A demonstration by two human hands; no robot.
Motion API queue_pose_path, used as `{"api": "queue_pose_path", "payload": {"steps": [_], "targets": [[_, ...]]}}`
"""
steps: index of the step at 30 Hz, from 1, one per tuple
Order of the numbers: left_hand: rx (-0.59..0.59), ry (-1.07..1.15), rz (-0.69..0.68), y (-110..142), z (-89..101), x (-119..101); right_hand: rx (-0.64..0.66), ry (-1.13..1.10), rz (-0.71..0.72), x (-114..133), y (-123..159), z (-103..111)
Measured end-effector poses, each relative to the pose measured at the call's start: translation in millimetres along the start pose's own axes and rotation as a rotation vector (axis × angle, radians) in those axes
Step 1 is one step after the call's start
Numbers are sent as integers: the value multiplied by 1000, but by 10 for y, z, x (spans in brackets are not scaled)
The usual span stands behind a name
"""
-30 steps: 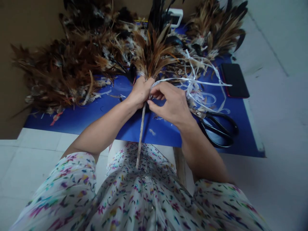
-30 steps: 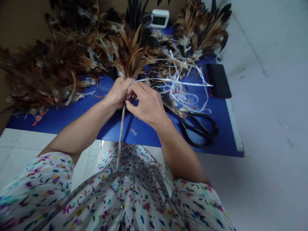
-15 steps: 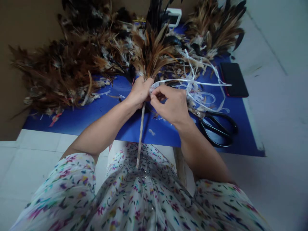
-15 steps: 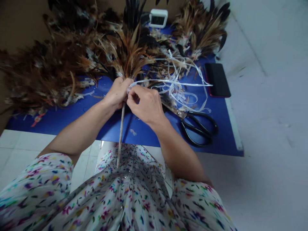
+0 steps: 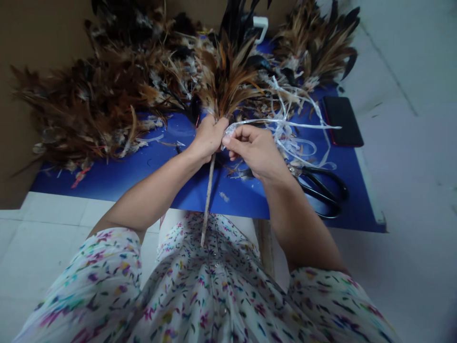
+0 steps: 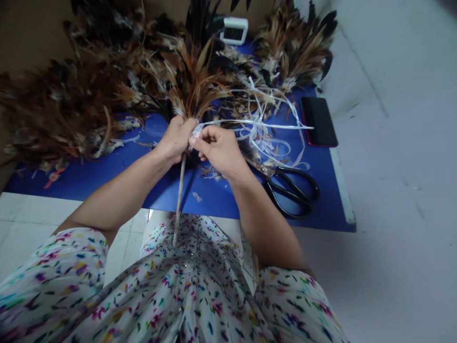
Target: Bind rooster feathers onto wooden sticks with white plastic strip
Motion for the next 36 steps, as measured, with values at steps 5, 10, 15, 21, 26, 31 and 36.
{"api": "queue_pose_path", "payload": {"steps": [5, 10, 15, 21, 26, 31, 36], "targets": [[11, -87, -42, 20, -31, -32, 16, -97, -2, 18, 8, -17], [31, -69, -50, 44, -43, -49, 102, -285, -113, -37, 34, -71], [81, -39, -12, 55, -66, -56, 147, -370, -136, 9, 37, -48], [102, -42, 20, 4, -39, -70, 48, -461, -86, 119, -3, 232], [112, -4, 70, -64, 23, -86, -200, -614, -88, 298, 33, 710], [119, 30, 96, -97, 85, -126, -467, -487, -84, 527, 66, 1418], [116, 54, 97, -125, 146, -170, -700, -371, 112, 854, -30, 2353]]}}
Point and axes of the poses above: each hand's wrist, its own y-axis away from the middle knuckle, its own z-axis out of the back of the hand, x = y × z, the point moved 9 cm from there along -y, towards the middle knuckle, and after that the axes turned 10 degrees about z, right-handed, at the moved point
